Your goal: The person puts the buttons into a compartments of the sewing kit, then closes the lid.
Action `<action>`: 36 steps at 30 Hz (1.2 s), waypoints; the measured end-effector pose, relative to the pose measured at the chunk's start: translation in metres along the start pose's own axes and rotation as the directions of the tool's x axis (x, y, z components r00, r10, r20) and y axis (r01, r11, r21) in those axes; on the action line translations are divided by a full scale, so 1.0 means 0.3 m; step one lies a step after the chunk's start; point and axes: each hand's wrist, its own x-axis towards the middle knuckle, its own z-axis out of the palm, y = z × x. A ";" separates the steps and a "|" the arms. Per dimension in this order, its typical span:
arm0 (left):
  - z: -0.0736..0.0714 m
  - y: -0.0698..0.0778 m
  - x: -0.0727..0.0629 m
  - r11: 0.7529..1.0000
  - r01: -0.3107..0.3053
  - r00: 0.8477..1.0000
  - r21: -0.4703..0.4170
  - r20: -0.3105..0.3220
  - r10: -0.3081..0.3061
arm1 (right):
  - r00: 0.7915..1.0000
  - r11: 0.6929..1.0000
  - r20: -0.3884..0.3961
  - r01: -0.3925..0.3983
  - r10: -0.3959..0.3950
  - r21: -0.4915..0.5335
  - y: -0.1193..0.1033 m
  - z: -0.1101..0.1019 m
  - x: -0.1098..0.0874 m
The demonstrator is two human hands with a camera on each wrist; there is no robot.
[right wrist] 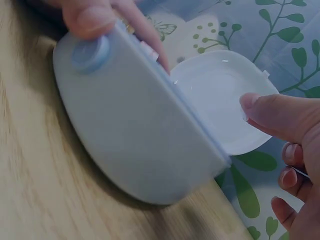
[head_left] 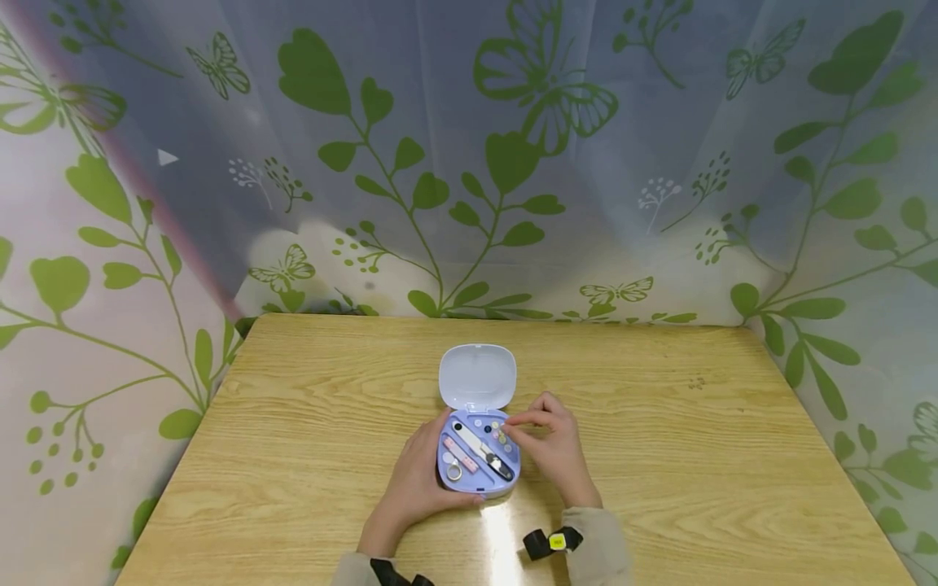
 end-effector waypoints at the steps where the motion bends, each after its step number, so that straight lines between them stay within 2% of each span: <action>1: -0.001 0.001 0.000 1.000 0.000 1.000 -0.002 0.000 0.000 | 1.000 1.000 0.001 0.008 -0.008 -0.007 0.022 0.003 0.000; 6: -0.001 0.001 0.001 1.000 -0.002 1.000 -0.009 -0.004 0.002 | 0.997 0.993 0.009 0.078 -0.077 -0.088 0.066 0.006 0.004; 10: -0.001 0.001 0.000 1.000 -0.003 1.000 -0.012 -0.006 0.003 | 0.991 0.972 0.017 0.130 -0.129 -0.196 0.070 0.009 0.010; 16: -0.001 0.003 -0.001 1.000 0.005 1.000 -0.014 -0.006 -0.005 | 0.983 0.942 0.013 0.179 -0.182 -0.283 0.070 0.017 0.014; 36: 0.003 0.001 -0.001 1.000 0.004 1.000 -0.007 -0.010 -0.004 | 0.991 0.931 -0.031 0.113 -0.131 -0.346 0.068 0.049 0.004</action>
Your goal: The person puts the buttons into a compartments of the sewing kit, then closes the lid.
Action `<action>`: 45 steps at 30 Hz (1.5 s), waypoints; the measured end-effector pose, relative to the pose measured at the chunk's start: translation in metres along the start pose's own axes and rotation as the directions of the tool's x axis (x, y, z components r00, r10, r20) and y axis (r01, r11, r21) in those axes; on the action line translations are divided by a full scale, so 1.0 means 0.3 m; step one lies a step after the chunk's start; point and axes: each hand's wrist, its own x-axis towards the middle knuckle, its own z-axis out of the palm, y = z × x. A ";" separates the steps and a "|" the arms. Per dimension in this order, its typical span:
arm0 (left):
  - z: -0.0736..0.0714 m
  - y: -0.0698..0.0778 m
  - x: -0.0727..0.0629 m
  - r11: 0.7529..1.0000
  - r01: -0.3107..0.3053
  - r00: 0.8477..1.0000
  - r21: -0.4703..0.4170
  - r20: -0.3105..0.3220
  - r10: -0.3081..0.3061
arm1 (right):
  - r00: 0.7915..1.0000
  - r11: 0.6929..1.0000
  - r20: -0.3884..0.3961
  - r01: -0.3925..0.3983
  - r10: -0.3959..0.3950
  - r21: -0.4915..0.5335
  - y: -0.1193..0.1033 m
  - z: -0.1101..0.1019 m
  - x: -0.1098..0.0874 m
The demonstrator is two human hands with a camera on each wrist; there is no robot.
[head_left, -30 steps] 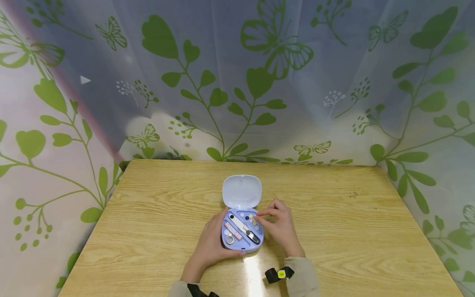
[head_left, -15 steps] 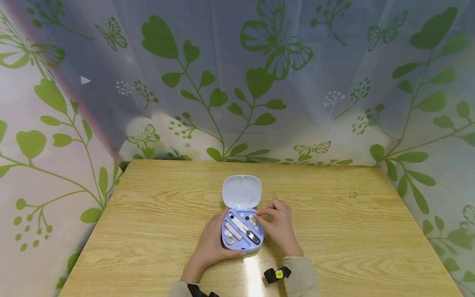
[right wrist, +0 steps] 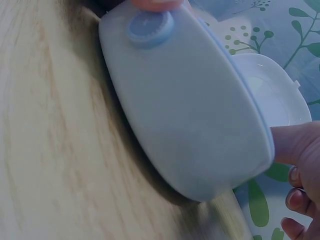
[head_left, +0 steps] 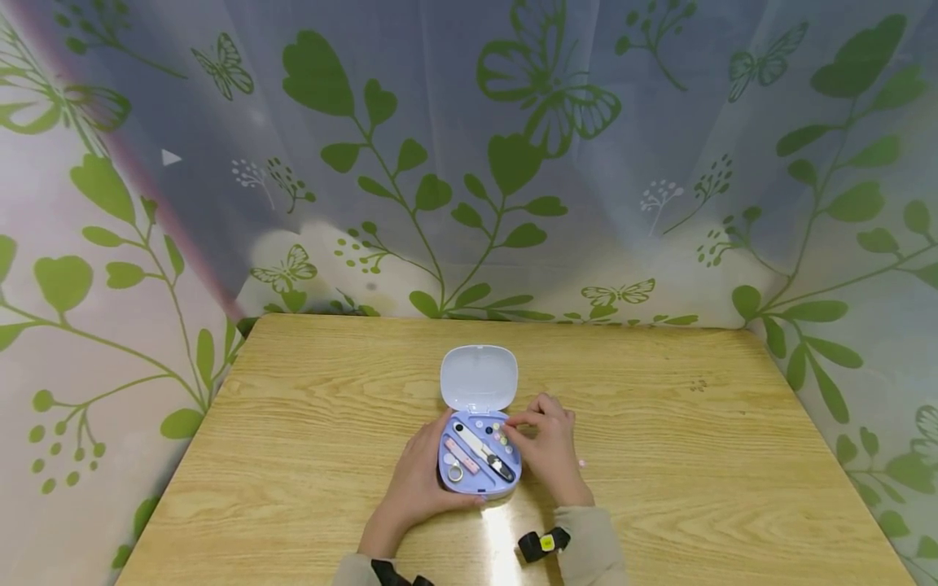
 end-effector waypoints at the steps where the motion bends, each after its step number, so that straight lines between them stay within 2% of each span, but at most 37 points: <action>1: 0.000 0.000 0.000 1.000 -0.006 1.000 0.001 -0.002 0.006 | 1.000 1.000 0.000 -0.003 0.003 0.001 0.000 0.002 0.000; 18: -0.004 0.002 0.000 1.000 -0.012 1.000 -0.001 -0.001 0.012 | 0.996 0.995 0.008 -0.091 0.090 0.039 -0.010 0.020 -0.017; 31: -0.004 0.003 0.001 1.000 -0.013 1.000 0.009 -0.003 0.013 | 0.991 0.981 -0.010 -0.133 0.135 0.138 -0.003 0.018 -0.019; 35: -0.004 0.005 0.001 1.000 -0.019 1.000 0.001 -0.008 0.019 | 0.989 0.969 -0.008 -0.146 0.151 0.199 0.005 0.000 -0.012; 40: -0.002 0.003 0.001 1.000 -0.023 1.000 -0.002 -0.010 0.023 | 0.991 0.962 -0.045 -0.110 0.125 0.250 0.015 -0.040 0.000; 45: -0.003 0.001 -0.003 1.000 -0.026 1.000 0.003 -0.016 0.026 | 0.984 0.954 -0.053 -0.151 0.170 0.260 0.029 -0.083 0.001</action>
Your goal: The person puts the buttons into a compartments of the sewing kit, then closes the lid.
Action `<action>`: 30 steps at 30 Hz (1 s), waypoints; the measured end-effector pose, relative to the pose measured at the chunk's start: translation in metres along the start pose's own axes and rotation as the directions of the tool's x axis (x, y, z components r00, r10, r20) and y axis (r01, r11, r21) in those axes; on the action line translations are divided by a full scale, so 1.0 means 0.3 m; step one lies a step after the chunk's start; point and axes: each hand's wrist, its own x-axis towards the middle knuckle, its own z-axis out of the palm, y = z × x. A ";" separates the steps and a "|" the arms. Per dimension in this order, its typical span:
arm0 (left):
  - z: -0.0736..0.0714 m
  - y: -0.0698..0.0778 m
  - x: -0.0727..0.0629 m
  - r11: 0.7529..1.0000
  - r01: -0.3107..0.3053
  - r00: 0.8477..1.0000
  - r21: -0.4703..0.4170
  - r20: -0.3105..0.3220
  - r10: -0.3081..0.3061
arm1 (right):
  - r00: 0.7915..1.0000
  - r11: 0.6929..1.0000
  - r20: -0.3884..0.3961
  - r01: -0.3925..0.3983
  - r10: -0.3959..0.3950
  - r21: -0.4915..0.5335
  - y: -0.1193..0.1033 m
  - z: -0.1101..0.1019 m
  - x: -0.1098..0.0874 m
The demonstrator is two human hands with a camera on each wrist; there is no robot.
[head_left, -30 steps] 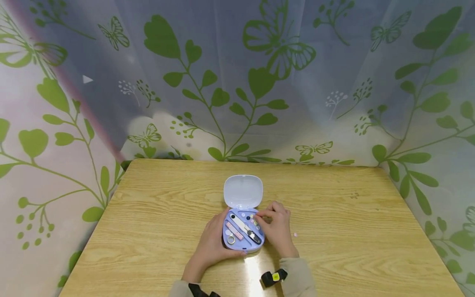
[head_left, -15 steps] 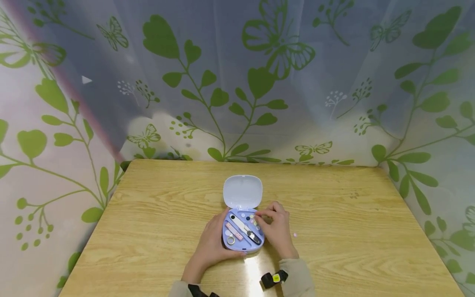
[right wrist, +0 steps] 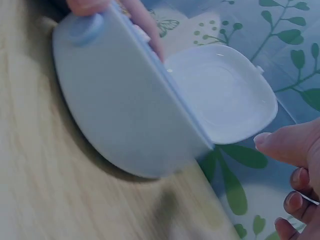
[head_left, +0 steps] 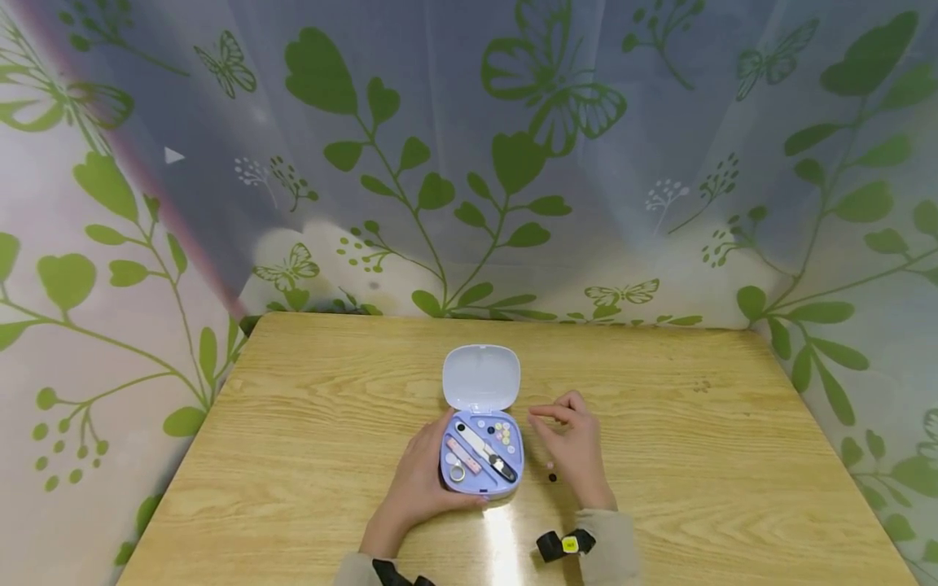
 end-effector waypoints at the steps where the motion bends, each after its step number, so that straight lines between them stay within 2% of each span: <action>1: 0.000 0.001 -0.001 1.000 -0.005 1.000 0.001 -0.003 0.005 | 1.000 1.000 -0.002 -0.010 0.010 0.001 0.001 -0.010 0.001; 8: -0.002 0.003 -0.002 1.000 -0.020 1.000 0.006 -0.017 0.020 | 1.000 1.000 -0.020 0.001 -0.001 -0.009 0.025 -0.078 0.001; 17: 0.000 -0.001 0.000 1.000 0.008 1.000 0.001 -0.003 -0.008 | 0.986 0.987 -0.031 -0.163 0.163 -0.005 0.062 -0.149 -0.034; 23: 0.004 0.001 -0.002 1.000 -0.007 1.000 0.002 -0.010 0.007 | 0.983 0.982 -0.043 -0.182 0.180 -0.053 0.026 -0.188 -0.061; 26: 0.005 0.000 -0.003 1.000 -0.008 1.000 0.002 -0.009 0.008 | 0.979 0.979 -0.023 -0.201 0.200 -0.034 0.004 -0.215 -0.068; 30: 0.005 0.002 -0.002 1.000 -0.019 1.000 -0.006 -0.017 0.019 | 0.967 0.968 0.039 -0.251 0.251 -0.003 0.058 -0.246 -0.085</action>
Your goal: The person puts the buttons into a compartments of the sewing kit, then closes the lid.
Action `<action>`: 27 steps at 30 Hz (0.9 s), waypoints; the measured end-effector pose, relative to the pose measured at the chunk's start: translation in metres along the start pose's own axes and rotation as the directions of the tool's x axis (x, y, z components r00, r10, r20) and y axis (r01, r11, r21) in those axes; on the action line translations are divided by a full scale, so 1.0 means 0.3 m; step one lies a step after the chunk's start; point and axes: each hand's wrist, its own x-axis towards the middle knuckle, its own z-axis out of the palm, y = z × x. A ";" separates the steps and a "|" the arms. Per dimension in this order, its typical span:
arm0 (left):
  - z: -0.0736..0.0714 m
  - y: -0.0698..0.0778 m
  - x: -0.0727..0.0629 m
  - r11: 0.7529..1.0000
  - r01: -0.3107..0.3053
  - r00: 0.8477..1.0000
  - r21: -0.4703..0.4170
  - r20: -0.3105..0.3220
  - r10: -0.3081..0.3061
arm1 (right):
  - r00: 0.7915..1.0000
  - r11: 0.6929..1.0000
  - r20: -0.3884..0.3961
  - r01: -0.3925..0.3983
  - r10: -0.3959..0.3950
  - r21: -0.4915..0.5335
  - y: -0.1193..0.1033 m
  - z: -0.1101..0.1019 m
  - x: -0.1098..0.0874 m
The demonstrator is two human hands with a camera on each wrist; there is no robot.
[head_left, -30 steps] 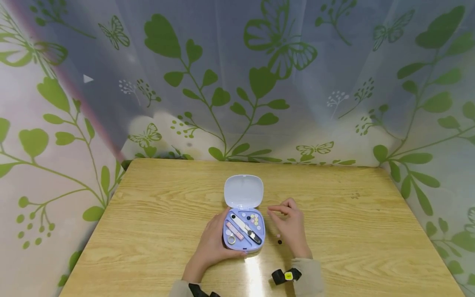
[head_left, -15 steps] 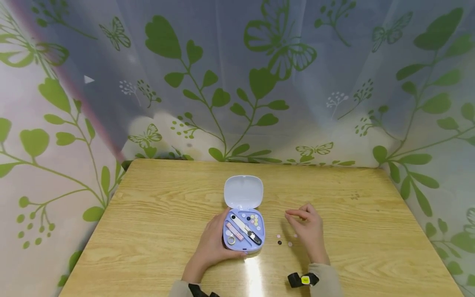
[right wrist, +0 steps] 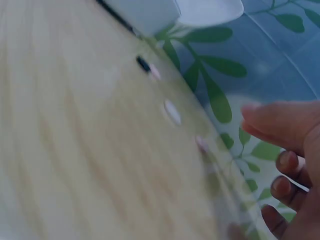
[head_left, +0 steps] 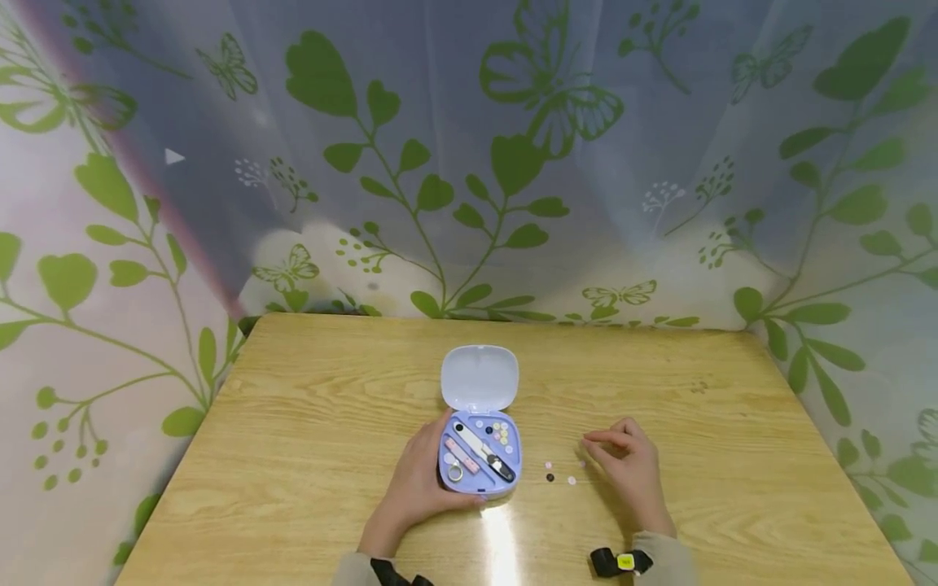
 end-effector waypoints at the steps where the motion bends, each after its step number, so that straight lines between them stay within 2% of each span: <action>1: 0.000 0.000 0.001 1.000 0.000 1.000 0.000 0.000 0.000 | 1.000 1.000 0.021 -0.017 0.017 -0.003 0.023 -0.007 0.001; 6: 0.000 -0.002 0.001 1.000 0.003 1.000 0.001 0.002 -0.003 | 0.990 0.997 0.117 -0.075 0.078 -0.031 0.121 -0.035 0.004; 11: 0.000 -0.003 0.002 1.000 0.019 1.000 -0.010 0.014 -0.019 | 0.982 0.996 0.184 -0.022 0.037 -0.087 0.162 -0.054 0.009; 14: 0.002 -0.001 0.003 1.000 0.018 1.000 -0.009 0.015 -0.017 | 0.982 0.992 0.190 0.041 -0.018 -0.116 0.174 -0.056 0.009; 18: 0.001 0.001 0.005 1.000 -0.002 1.000 -0.002 -0.002 0.002 | 0.982 0.989 0.164 0.106 -0.089 -0.099 0.184 -0.050 0.007; 27: -0.004 0.000 0.008 1.000 -0.003 1.000 -0.011 -0.003 0.003 | 0.969 0.976 0.167 0.198 -0.182 -0.088 0.197 -0.043 0.010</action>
